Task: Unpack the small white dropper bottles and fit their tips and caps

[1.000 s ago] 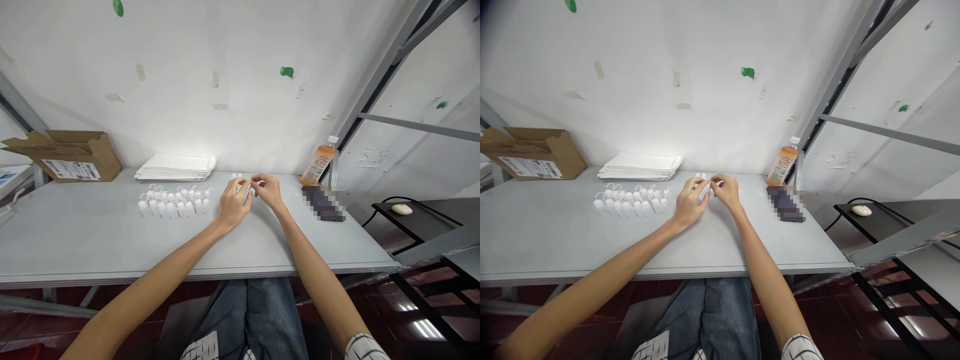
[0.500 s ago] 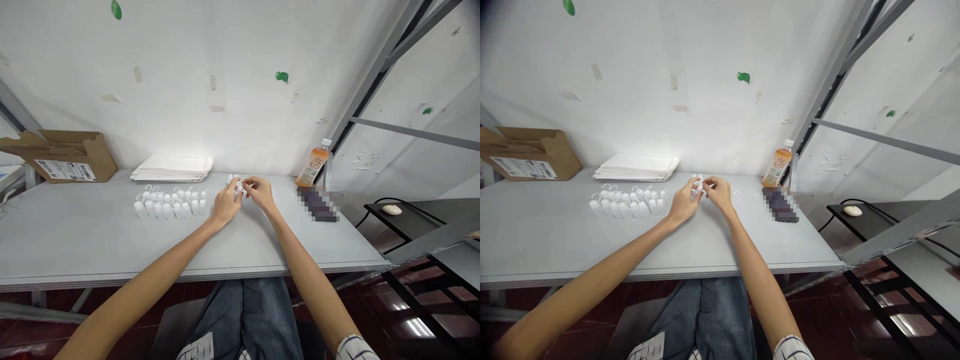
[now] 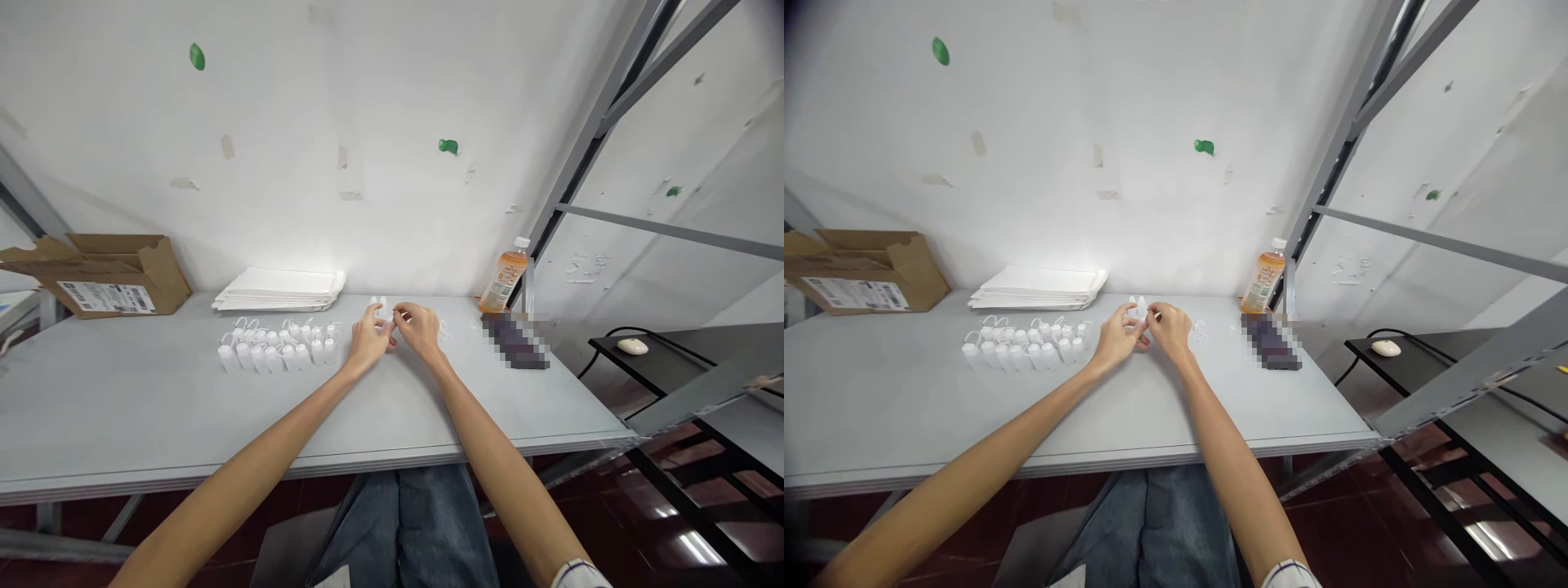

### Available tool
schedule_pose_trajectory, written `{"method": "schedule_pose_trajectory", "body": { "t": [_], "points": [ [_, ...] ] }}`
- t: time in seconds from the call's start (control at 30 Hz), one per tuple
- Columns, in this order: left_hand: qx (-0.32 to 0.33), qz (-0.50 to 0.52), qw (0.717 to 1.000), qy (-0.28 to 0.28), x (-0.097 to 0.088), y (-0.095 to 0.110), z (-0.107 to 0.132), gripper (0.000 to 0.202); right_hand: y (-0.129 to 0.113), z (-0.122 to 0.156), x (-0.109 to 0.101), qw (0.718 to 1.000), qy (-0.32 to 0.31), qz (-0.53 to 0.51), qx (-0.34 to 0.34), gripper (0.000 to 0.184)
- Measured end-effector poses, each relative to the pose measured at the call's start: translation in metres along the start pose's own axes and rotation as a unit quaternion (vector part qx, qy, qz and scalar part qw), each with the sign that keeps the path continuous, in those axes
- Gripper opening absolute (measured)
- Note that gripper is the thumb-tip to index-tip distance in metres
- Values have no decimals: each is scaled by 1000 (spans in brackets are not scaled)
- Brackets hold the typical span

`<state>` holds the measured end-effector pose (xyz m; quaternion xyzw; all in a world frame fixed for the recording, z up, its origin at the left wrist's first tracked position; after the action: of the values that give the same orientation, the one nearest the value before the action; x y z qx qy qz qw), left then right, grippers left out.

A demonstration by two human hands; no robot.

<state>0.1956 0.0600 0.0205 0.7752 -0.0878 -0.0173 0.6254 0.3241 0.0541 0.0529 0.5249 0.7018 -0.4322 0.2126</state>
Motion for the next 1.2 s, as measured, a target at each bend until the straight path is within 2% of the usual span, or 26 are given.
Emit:
{"method": "schedule_pose_trajectory", "body": {
  "t": [0.2,0.4,0.53,0.63,0.73,0.93,1.07,1.2],
  "points": [
    [-18,39,999,2,1,2,-1,49,-3,3,-6,997,63,26,-27,25],
    [-18,50,998,-16,5,5,2,52,4,1,-15,995,103,16,-10,26],
    [-14,33,999,-12,1,6,2,45,7,-1,-16,997,65,-41,-21,23],
    [-29,20,999,8,-5,4,2,30,10,-1,-12,998,26,-61,-6,20],
    [-64,42,997,13,-7,-3,3,20,11,0,-11,999,11,-43,9,30],
    [-107,78,991,11,-3,-10,9,27,12,1,-9,999,-27,-25,38,52],
    [-124,86,988,17,-4,-9,10,23,8,4,4,989,-100,-103,36,51],
    [-124,87,988,22,-5,-6,10,15,1,9,18,965,-156,-205,48,46]
  ]
}}
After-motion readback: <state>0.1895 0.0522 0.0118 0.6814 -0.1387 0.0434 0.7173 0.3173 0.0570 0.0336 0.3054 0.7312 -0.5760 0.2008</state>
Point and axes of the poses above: each hand's wrist, its own z-axis away from the middle knuckle, its own x-axis out of the palm, y = z × x, the point moved 9 cm from there along -z, towards the middle knuckle, and after that the axes turned 15 degrees about z, right-handed, at the moved point
